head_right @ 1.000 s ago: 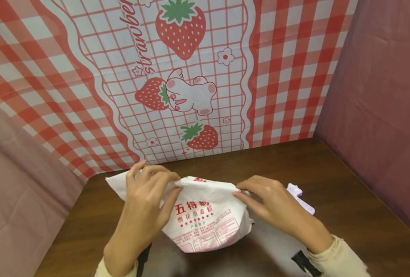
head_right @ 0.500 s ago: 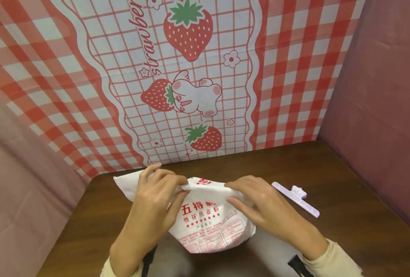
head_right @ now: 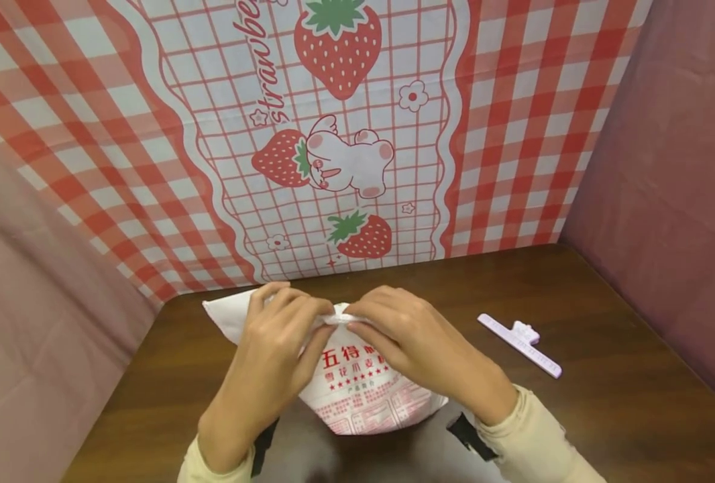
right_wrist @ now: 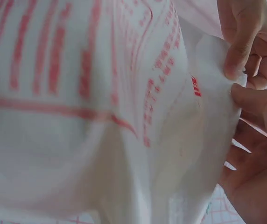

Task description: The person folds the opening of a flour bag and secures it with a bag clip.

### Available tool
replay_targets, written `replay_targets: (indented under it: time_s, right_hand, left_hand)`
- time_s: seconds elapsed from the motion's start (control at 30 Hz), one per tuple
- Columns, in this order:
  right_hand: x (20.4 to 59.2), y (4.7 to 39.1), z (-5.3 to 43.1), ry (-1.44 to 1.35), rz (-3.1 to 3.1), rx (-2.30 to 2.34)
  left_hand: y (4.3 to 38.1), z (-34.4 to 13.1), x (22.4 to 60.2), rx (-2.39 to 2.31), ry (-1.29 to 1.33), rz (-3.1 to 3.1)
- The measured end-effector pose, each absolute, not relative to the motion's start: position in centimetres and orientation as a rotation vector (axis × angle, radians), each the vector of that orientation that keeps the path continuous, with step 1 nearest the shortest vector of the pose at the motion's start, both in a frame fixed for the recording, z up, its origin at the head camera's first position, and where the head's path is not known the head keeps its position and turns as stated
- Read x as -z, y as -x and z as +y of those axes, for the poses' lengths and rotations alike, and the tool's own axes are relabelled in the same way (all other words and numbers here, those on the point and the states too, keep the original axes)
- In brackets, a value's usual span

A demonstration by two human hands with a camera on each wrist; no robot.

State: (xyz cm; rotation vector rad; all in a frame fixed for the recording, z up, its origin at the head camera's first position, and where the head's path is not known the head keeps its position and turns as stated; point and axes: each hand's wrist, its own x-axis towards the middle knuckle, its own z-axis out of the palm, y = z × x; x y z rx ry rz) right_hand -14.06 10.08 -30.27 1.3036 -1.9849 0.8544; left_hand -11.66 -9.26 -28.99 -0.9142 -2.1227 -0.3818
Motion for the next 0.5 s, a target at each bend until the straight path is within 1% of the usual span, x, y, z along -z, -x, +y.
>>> replay_targets:
  time_s: [0.5]
  right_hand:
    - [31.23, 14.35, 10.39, -1.295, -1.944, -0.849]
  left_hand:
    - [11.70, -9.18, 29.01, 0.349, 0.989, -2.121]
